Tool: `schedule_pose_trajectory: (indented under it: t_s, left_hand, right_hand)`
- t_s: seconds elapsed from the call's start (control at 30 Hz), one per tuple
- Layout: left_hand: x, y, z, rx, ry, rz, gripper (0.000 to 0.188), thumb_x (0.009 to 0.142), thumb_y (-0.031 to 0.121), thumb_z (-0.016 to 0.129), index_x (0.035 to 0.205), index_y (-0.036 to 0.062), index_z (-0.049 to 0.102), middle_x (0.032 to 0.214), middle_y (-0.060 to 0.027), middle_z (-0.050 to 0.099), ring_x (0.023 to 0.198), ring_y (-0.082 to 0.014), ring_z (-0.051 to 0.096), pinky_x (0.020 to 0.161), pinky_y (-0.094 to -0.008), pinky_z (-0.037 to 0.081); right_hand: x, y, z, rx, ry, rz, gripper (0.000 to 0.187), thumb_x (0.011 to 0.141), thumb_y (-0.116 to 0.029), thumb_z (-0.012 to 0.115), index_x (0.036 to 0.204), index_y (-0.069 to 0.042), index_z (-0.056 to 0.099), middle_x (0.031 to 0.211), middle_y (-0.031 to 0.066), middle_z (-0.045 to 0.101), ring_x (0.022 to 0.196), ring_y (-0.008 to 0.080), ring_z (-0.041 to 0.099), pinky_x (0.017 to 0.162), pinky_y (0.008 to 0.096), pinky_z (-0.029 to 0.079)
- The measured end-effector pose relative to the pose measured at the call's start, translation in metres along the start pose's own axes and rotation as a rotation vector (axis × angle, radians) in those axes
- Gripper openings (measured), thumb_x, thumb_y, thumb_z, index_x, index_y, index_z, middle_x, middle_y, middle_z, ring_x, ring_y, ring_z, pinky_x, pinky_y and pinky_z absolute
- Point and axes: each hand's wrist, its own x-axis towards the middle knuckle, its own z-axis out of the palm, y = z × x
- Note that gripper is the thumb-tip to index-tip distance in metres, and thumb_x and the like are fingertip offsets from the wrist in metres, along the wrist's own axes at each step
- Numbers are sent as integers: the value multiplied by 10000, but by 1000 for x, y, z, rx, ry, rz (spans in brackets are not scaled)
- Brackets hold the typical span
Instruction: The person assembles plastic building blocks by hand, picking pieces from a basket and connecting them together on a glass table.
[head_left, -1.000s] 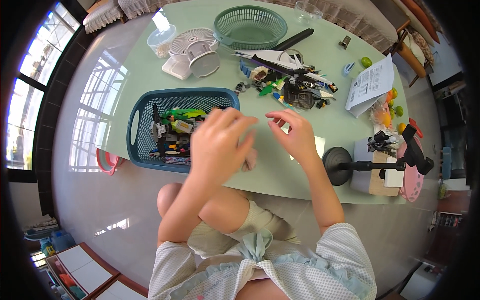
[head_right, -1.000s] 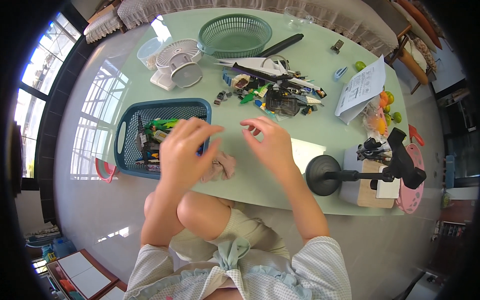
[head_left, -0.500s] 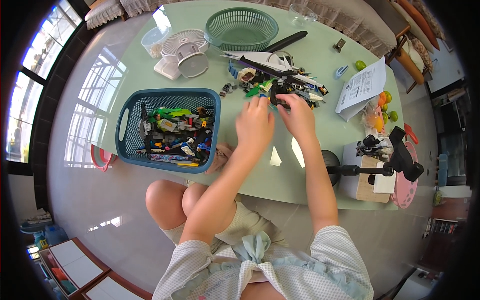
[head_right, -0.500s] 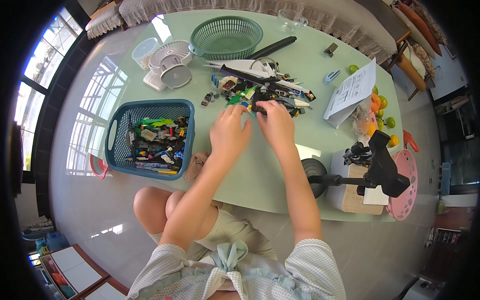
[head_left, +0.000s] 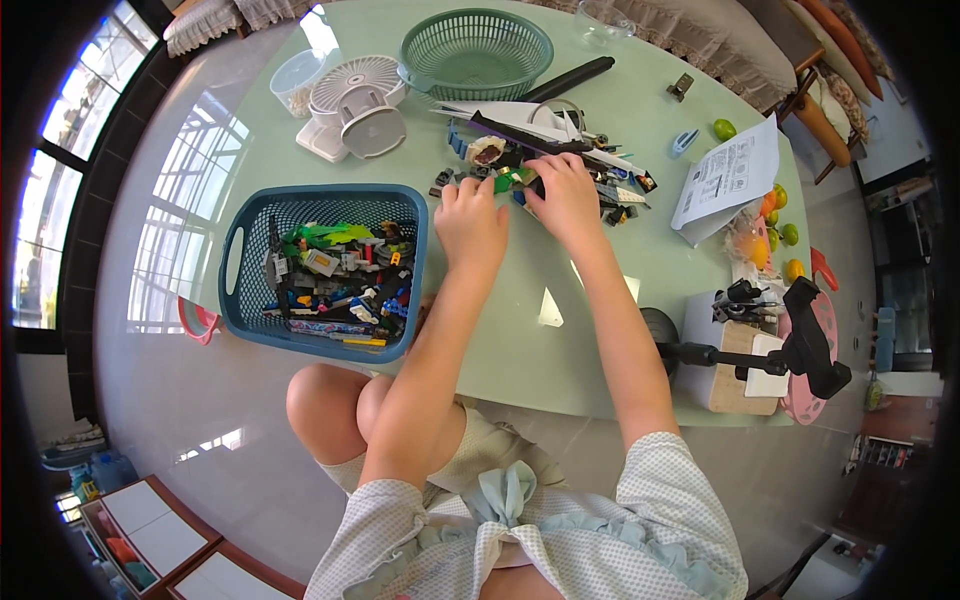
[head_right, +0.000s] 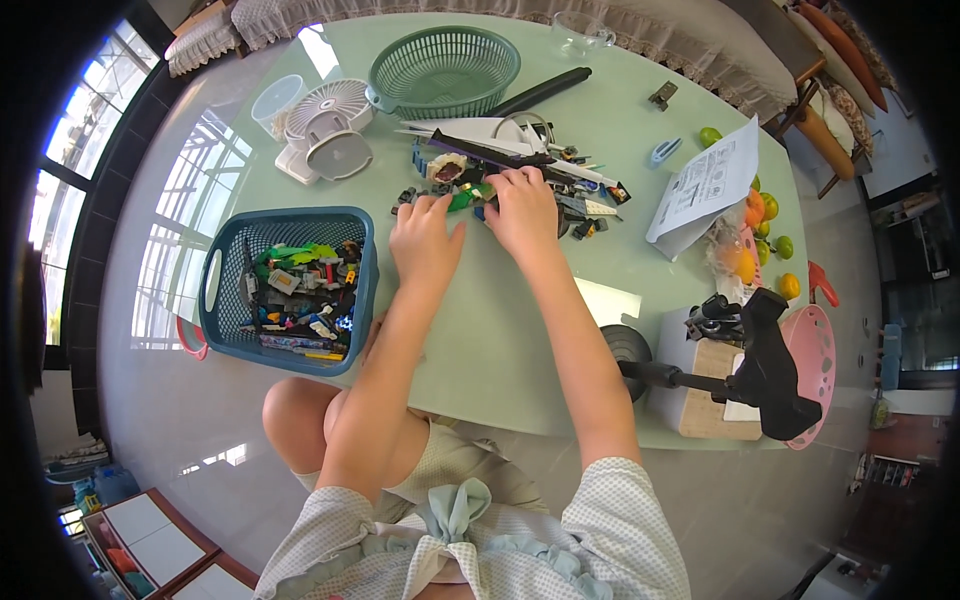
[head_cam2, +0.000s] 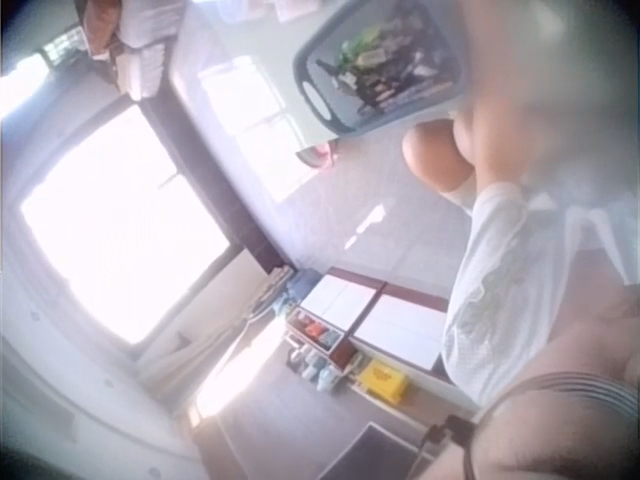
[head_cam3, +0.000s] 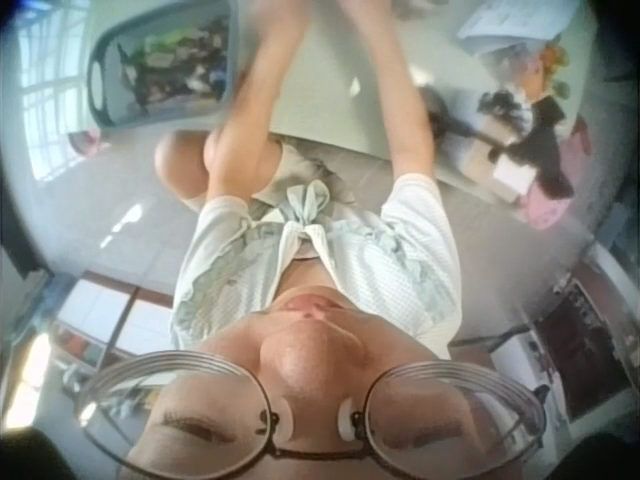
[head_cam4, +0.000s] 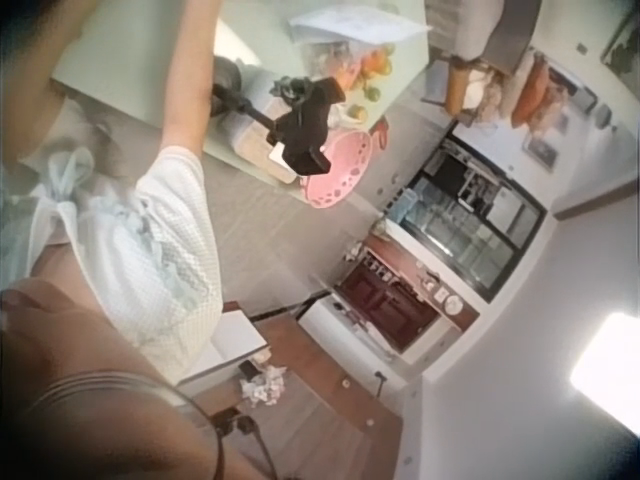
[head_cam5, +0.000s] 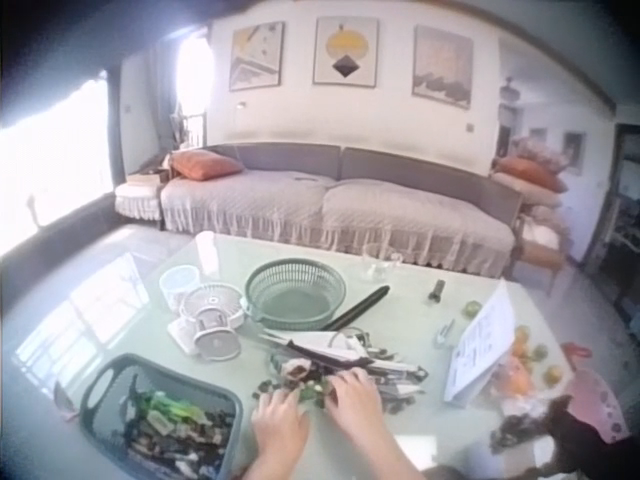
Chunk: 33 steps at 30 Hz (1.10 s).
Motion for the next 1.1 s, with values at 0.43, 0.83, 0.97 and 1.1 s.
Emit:
schedule_pose_trajectory:
  t_s: [0.43, 0.83, 0.97, 1.1]
  left_hand:
    - [-4, -1, -10, -29, -61, -2, 297, 654, 95, 762, 939, 88, 678, 886, -67, 669, 902, -293, 598, 738, -411, 488]
    - [-13, 5, -42, -5, -374, -109, 215, 741, 129, 710, 954, 150, 692, 852, -14, 693, 859, -244, 640, 704, -386, 513]
    - [-14, 6, -49, -16, -383, -122, 199, 755, 133, 702, 954, 141, 696, 840, -20, 702, 843, -239, 655, 702, -392, 514]
    - [-15, 6, -51, -38, -388, -137, 178, 757, 131, 705, 934, 141, 704, 824, -18, 705, 799, -244, 670, 686, -399, 515]
  right_hand:
    - [-5, -9, -19, 38, -252, 37, 411, 699, -151, 733, 1095, -114, 631, 1052, 71, 638, 1091, 275, 530, 951, 362, 446]
    - [-5, -9, -17, 69, -243, 111, 196, 767, -235, 687, 933, -140, 729, 904, 38, 673, 971, 244, 586, 840, 372, 489]
    - [-4, -6, -13, 98, -211, 169, 193, 740, -301, 735, 847, -140, 739, 844, 32, 674, 940, 249, 596, 806, 382, 487]
    - [-5, -9, -17, 105, -228, 179, 217, 728, -315, 745, 833, -126, 736, 845, 33, 672, 928, 247, 594, 804, 387, 486]
